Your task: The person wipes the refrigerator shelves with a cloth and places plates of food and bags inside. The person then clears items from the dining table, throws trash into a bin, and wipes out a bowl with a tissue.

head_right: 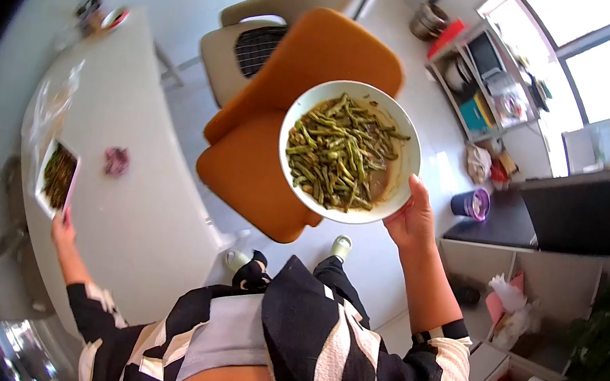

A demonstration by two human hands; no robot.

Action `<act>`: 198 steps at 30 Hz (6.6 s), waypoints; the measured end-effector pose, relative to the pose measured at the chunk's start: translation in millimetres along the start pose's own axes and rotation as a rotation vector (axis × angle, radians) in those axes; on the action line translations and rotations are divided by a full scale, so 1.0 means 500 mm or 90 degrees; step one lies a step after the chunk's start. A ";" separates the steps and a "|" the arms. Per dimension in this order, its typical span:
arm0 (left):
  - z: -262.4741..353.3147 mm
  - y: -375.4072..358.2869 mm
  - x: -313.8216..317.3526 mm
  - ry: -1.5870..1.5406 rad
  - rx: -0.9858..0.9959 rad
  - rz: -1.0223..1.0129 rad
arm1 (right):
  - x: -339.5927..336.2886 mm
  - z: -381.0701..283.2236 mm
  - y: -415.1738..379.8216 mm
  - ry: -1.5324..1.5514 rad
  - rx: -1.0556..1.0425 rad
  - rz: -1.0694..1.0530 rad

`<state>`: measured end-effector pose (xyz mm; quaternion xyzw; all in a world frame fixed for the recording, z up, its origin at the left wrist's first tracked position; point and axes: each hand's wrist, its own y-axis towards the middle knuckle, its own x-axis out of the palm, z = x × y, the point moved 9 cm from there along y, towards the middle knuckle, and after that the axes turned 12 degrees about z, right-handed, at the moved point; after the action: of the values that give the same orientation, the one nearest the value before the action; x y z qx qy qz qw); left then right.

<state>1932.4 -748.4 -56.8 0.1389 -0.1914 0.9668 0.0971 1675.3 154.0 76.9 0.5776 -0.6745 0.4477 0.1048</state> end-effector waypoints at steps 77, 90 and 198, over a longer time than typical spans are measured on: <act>-1.041 -3.694 1.733 0.450 -0.728 -1.874 | -0.944 -1.521 -0.714 0.846 -1.459 1.254; -0.992 -3.881 1.440 0.485 -0.732 -1.909 | -1.059 -1.513 -0.800 1.017 -1.362 1.195; -1.407 -2.522 2.157 0.457 -0.006 -1.126 | -1.718 -1.915 -0.528 -0.493 -0.397 1.438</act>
<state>1056.9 821.2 80.6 -0.0722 0.0201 0.5272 0.8465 1812.8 1454.7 191.3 -0.2842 -0.8597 -0.0933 -0.4140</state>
